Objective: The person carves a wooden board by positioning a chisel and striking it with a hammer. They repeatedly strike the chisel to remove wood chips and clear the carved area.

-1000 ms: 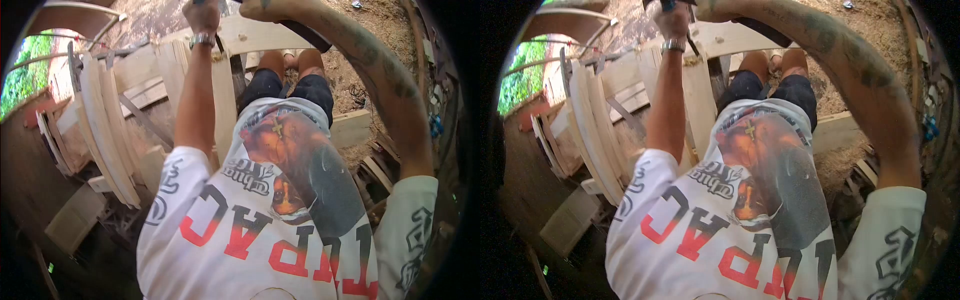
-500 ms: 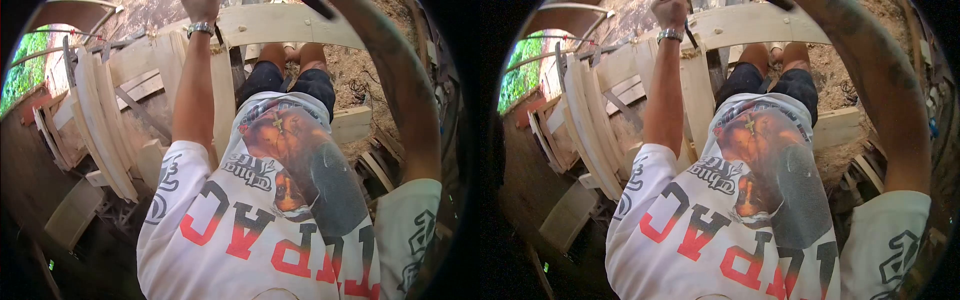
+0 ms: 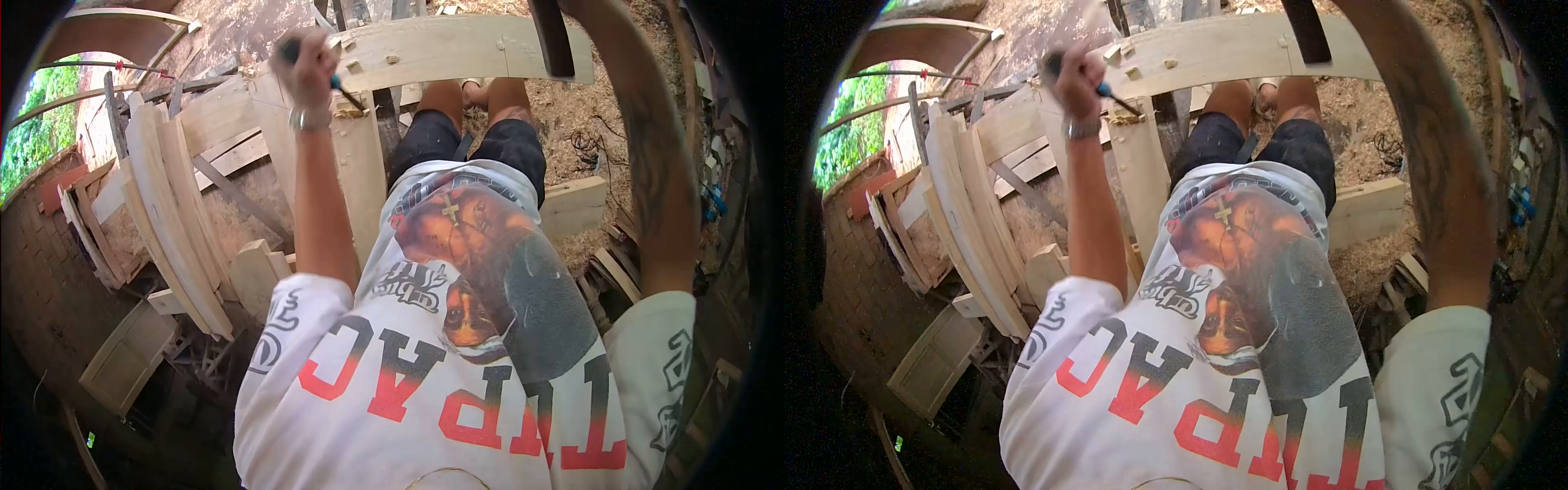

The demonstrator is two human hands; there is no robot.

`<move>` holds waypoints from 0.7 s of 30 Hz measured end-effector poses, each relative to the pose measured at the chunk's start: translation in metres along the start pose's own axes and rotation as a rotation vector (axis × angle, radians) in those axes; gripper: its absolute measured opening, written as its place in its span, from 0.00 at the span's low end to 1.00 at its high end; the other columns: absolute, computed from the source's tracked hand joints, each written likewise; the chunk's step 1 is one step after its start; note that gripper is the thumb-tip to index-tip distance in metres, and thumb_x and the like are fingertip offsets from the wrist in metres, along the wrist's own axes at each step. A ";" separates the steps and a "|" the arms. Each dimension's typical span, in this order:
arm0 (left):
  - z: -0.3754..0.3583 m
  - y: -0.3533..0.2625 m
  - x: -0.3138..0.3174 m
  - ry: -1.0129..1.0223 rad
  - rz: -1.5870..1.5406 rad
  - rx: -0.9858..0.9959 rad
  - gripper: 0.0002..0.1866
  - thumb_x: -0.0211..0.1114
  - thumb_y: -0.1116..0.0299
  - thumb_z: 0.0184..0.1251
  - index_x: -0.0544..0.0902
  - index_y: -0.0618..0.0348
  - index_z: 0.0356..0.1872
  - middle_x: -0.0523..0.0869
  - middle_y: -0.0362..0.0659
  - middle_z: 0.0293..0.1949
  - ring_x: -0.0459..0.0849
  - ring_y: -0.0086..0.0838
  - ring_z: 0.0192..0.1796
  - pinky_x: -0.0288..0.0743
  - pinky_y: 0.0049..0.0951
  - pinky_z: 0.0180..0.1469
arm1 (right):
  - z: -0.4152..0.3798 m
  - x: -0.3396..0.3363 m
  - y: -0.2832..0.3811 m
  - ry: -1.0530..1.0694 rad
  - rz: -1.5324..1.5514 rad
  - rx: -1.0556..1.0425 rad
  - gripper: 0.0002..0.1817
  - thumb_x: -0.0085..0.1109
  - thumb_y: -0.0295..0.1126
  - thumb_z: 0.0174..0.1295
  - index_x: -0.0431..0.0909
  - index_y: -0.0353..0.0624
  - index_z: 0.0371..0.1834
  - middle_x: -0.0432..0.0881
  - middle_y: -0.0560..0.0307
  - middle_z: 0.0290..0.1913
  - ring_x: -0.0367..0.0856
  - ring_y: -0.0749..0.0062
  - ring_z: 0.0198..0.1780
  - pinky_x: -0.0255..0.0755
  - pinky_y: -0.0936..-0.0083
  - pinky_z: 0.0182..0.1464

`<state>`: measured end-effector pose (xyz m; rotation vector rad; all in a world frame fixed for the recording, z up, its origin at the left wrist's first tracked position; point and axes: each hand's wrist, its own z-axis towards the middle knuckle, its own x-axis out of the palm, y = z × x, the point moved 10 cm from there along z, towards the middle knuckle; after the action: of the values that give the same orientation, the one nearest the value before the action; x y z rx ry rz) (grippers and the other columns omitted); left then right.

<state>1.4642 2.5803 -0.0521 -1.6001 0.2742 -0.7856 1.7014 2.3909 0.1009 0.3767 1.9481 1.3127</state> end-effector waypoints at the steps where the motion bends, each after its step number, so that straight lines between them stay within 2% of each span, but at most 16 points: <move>1: -0.016 -0.011 -0.024 -0.123 -0.074 0.056 0.14 0.68 0.76 0.64 0.73 0.56 0.20 0.74 0.37 0.14 0.69 0.19 0.14 0.58 0.21 0.15 | -0.008 -0.002 -0.033 0.029 0.065 0.097 0.09 0.61 0.29 0.66 0.76 0.41 0.28 0.71 0.64 0.16 0.68 0.78 0.13 0.60 0.76 0.17; 2: -0.028 -0.028 -0.035 -0.081 -0.109 0.163 0.15 0.64 0.76 0.66 0.71 0.56 0.20 0.72 0.36 0.14 0.67 0.20 0.13 0.56 0.22 0.15 | -0.021 -0.012 -0.083 0.065 0.015 0.041 0.08 0.62 0.31 0.68 0.75 0.41 0.33 0.70 0.66 0.16 0.67 0.80 0.13 0.60 0.79 0.17; 4: -0.066 -0.059 -0.052 -0.240 -0.031 0.254 0.12 0.61 0.73 0.66 0.70 0.57 0.23 0.69 0.38 0.13 0.63 0.21 0.14 0.59 0.24 0.18 | -0.052 0.000 -0.138 0.080 0.077 0.094 0.09 0.63 0.33 0.69 0.73 0.42 0.37 0.69 0.68 0.15 0.67 0.82 0.13 0.61 0.81 0.17; 5: -0.082 -0.066 -0.060 -0.283 -0.059 0.282 0.11 0.61 0.71 0.67 0.70 0.58 0.25 0.69 0.39 0.13 0.64 0.21 0.16 0.59 0.25 0.19 | -0.082 0.011 -0.147 0.058 0.192 0.206 0.09 0.63 0.33 0.69 0.72 0.43 0.36 0.69 0.67 0.15 0.67 0.81 0.13 0.61 0.81 0.16; 6: -0.096 -0.085 -0.049 -0.231 0.047 0.353 0.13 0.59 0.68 0.70 0.67 0.53 0.25 0.69 0.38 0.16 0.63 0.22 0.16 0.57 0.25 0.20 | -0.102 0.020 -0.172 0.065 0.278 0.295 0.09 0.64 0.33 0.68 0.73 0.43 0.35 0.70 0.65 0.16 0.67 0.80 0.12 0.61 0.79 0.15; 7: -0.114 -0.104 -0.044 -0.266 0.140 0.389 0.11 0.60 0.72 0.69 0.69 0.55 0.26 0.71 0.39 0.17 0.65 0.22 0.18 0.61 0.24 0.22 | -0.122 0.026 -0.201 0.075 0.366 0.384 0.10 0.65 0.32 0.66 0.73 0.43 0.34 0.71 0.63 0.16 0.67 0.78 0.11 0.61 0.77 0.14; 9: -0.138 -0.129 -0.028 -0.157 0.328 0.475 0.09 0.63 0.71 0.70 0.75 0.58 0.30 0.76 0.40 0.21 0.72 0.23 0.21 0.67 0.22 0.26 | -0.161 0.038 -0.233 0.058 0.410 0.502 0.09 0.65 0.31 0.66 0.71 0.44 0.37 0.69 0.64 0.16 0.67 0.78 0.11 0.62 0.76 0.14; 12: -0.151 -0.128 -0.026 -0.168 0.921 0.181 0.10 0.69 0.65 0.71 0.80 0.62 0.37 0.82 0.43 0.26 0.79 0.28 0.26 0.74 0.26 0.32 | -0.206 0.045 -0.264 0.041 0.555 0.599 0.11 0.65 0.29 0.66 0.70 0.46 0.39 0.68 0.66 0.17 0.67 0.79 0.12 0.63 0.76 0.14; 14: -0.162 -0.083 -0.043 -0.123 1.222 -0.054 0.22 0.75 0.54 0.64 0.80 0.64 0.41 0.83 0.51 0.29 0.85 0.40 0.30 0.80 0.37 0.34 | -0.234 0.044 -0.275 -0.005 0.622 0.640 0.10 0.66 0.29 0.66 0.70 0.47 0.38 0.68 0.67 0.17 0.67 0.79 0.12 0.63 0.77 0.14; 16: -0.191 -0.008 -0.095 -0.058 1.620 -0.331 0.32 0.77 0.48 0.60 0.77 0.66 0.52 0.85 0.59 0.43 0.87 0.54 0.44 0.81 0.51 0.44 | -0.247 0.036 -0.300 -0.029 0.552 0.597 0.11 0.66 0.30 0.67 0.70 0.50 0.33 0.70 0.66 0.16 0.68 0.80 0.12 0.63 0.77 0.13; 17: -0.196 -0.006 -0.089 -0.079 1.648 -0.388 0.40 0.75 0.44 0.60 0.71 0.67 0.61 0.82 0.63 0.57 0.84 0.61 0.52 0.80 0.58 0.50 | -0.250 0.034 -0.303 -0.052 0.614 0.579 0.11 0.65 0.30 0.68 0.71 0.50 0.31 0.70 0.66 0.14 0.68 0.79 0.11 0.62 0.76 0.12; 18: -0.204 0.001 -0.087 -0.037 1.597 -0.505 0.46 0.74 0.43 0.60 0.67 0.70 0.67 0.78 0.64 0.62 0.84 0.62 0.54 0.80 0.58 0.52 | -0.258 0.030 -0.311 -0.081 0.654 0.591 0.11 0.64 0.30 0.69 0.72 0.48 0.30 0.69 0.64 0.13 0.69 0.76 0.10 0.62 0.74 0.11; 19: -0.212 0.020 -0.098 -0.077 1.637 -0.396 0.51 0.75 0.44 0.59 0.62 0.71 0.73 0.75 0.66 0.65 0.84 0.62 0.55 0.81 0.58 0.53 | -0.263 0.020 -0.297 -0.122 0.615 0.576 0.10 0.64 0.29 0.68 0.73 0.47 0.30 0.69 0.62 0.12 0.69 0.75 0.10 0.63 0.72 0.11; 20: -0.213 0.027 -0.095 -0.068 1.650 -0.523 0.57 0.76 0.42 0.55 0.58 0.70 0.76 0.73 0.66 0.67 0.85 0.61 0.55 0.82 0.57 0.55 | -0.269 0.015 -0.301 -0.166 0.660 0.573 0.10 0.63 0.29 0.68 0.73 0.47 0.29 0.69 0.61 0.12 0.69 0.74 0.10 0.64 0.71 0.12; 21: -0.211 0.025 -0.091 -0.093 1.648 -0.512 0.56 0.79 0.41 0.50 0.63 0.69 0.72 0.75 0.64 0.64 0.86 0.59 0.54 0.83 0.56 0.54 | -0.274 0.008 -0.301 -0.200 0.692 0.553 0.08 0.63 0.27 0.66 0.72 0.46 0.32 0.68 0.62 0.13 0.70 0.74 0.10 0.65 0.72 0.12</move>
<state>1.2720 2.4642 -0.1061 -1.2559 1.5341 0.6857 1.5473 2.0828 -0.1152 1.4980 2.0562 1.0287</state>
